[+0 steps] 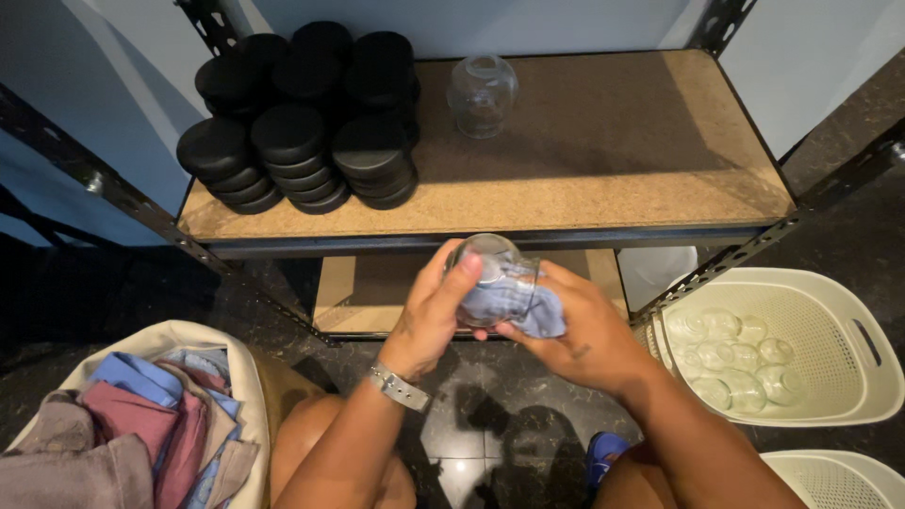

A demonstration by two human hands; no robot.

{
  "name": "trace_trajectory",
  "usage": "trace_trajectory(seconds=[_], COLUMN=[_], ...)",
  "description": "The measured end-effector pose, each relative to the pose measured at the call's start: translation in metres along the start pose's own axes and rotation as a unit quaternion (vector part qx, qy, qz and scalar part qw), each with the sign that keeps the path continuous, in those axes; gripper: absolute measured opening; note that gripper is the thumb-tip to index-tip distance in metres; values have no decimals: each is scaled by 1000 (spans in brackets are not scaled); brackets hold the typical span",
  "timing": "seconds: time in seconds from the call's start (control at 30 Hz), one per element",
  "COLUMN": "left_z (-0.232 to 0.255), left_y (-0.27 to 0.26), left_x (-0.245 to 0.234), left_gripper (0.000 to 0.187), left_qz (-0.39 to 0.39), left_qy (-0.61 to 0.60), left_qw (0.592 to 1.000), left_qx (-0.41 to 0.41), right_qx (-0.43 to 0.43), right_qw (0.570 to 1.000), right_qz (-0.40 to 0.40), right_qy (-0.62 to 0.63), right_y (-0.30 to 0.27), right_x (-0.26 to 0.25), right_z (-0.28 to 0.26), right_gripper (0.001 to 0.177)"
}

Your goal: The person wipes the interior and exterior of glass jars using a cloth, retrieving the jars from a bin and placing them on a shelf after cleaning.

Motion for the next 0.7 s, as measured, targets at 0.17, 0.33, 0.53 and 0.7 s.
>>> trace_trajectory(seconds=[0.17, 0.33, 0.53, 0.7], left_z=[14, 16, 24, 12], left_y=[-3, -9, -10, -7], left_x=[3, 17, 31, 33], left_gripper=[73, 112, 100, 98], left_qz=[35, 9, -25, 13], left_qy=[162, 67, -33, -47], left_qw=[975, 971, 947, 979], left_qx=[149, 230, 319, 197], right_qx=[37, 170, 157, -14], right_qw=[998, 941, 843, 957], right_qz=[14, -10, 111, 141], right_qy=[48, 294, 503, 255], right_y=[0, -13, -29, 2], right_x=[7, 3, 22, 21], right_z=[-5, 21, 54, 7], right_gripper=[30, 31, 25, 34])
Point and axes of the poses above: each hand's wrist, its own y-axis towards the middle knuckle, its own x-axis out of the palm, z = x × y, the point moved 2 cm from there along y, towards the middle knuckle, and after that the axes turned 8 degrees about y, right-handed, at the moved point
